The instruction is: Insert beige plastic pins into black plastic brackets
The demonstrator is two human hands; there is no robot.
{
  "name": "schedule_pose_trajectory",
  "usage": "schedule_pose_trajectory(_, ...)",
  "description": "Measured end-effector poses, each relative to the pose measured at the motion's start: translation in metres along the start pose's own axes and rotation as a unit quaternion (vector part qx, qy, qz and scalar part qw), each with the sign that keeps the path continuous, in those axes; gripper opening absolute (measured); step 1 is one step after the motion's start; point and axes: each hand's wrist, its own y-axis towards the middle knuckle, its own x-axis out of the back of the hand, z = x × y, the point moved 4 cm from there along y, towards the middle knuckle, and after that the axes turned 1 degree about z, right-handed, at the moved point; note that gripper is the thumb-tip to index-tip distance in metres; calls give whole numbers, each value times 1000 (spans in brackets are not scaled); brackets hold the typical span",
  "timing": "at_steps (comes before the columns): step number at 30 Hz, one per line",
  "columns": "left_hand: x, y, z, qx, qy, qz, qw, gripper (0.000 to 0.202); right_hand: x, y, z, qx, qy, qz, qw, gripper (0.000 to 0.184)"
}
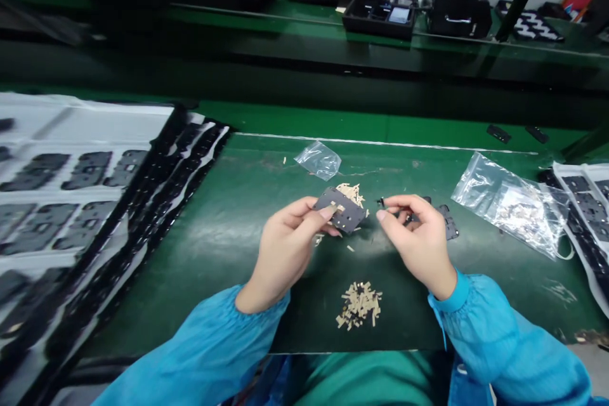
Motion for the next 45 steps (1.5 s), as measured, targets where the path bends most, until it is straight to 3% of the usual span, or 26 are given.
schedule_pose_trajectory(2,1,2,-2,15,-1,16,1000,12,3,2,3,-12,-42,-2,999,8)
schedule_pose_trajectory(5,-1,1,-4,24,19,30,999,18,2,2,5,-17,-85,13,996,8)
schedule_pose_trajectory(9,-3,-5,-8,-10,90,14,996,37,1,-1,8,40,-153,21,987,6)
schedule_pose_trajectory(15,-3,-13,-10,-61,129,-33,989,35,-1,-8,15,128,-239,23,962,12)
schedule_pose_trajectory(25,-3,-16,-10,-88,144,-23,985,34,-2,-9,19,152,-249,35,956,14)
schedule_pose_trajectory(45,-3,-19,-12,-77,145,-12,986,35,-4,-9,18,108,-225,50,967,13)
